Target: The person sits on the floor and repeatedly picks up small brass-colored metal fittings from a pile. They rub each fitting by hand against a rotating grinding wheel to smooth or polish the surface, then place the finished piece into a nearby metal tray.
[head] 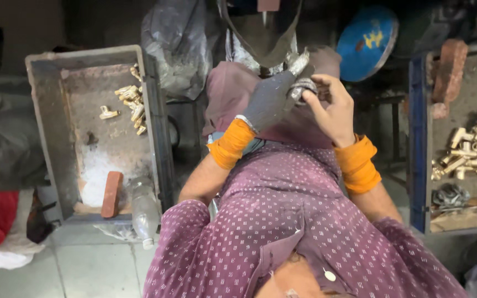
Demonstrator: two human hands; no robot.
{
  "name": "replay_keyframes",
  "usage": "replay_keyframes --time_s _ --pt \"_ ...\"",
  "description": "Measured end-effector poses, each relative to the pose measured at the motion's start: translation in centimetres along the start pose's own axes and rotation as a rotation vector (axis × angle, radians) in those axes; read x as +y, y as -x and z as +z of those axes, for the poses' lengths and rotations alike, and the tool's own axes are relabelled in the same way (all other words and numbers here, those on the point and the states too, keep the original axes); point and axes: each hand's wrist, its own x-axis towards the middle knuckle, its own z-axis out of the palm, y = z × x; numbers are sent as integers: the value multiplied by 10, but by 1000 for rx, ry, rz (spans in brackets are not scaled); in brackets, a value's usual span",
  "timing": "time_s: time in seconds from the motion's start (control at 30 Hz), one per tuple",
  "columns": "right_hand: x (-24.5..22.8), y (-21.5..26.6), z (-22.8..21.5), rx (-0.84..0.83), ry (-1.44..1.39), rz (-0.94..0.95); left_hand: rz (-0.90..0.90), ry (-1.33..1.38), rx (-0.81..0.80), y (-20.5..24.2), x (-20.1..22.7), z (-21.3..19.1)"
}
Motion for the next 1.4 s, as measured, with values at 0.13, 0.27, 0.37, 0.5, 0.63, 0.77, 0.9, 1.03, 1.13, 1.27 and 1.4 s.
replay_keyframes --time_s 0.13,0.27,0.37,0.5,0.63,0.77,0.9,1.03,1.13,1.27,1.4 --pt "1 -17 -11 112 198 -24 -141 -138 -128 -20 12 -9" --pt "2 -38 -19 205 191 29 -3 -67 34 -29 14 -2" --pt "-17 -35 -15 262 203 -179 -107 13 36 -38 6 8" --pt "-45 -16 2 308 49 -295 -167 23 8 -52 3 28" --pt "-39 -22 9 327 319 -301 -107 142 23 -51 14 21" --pt "-20 -5 13 166 561 -404 -66 -70 -33 -47 10 -1" --pt "25 12 27 -355 651 -205 51 -477 -199 -52 2 -4" --pt "68 -35 -1 -219 394 -24 201 -331 -105 -55 21 5" --pt "57 -41 8 -122 347 -148 213 -293 -171 -59 35 6" --pt "73 -48 -9 -8 285 -145 179 -210 -252 -68 50 12" --pt "109 -40 1 -4 -516 258 320 -76 -99 -62 52 27"
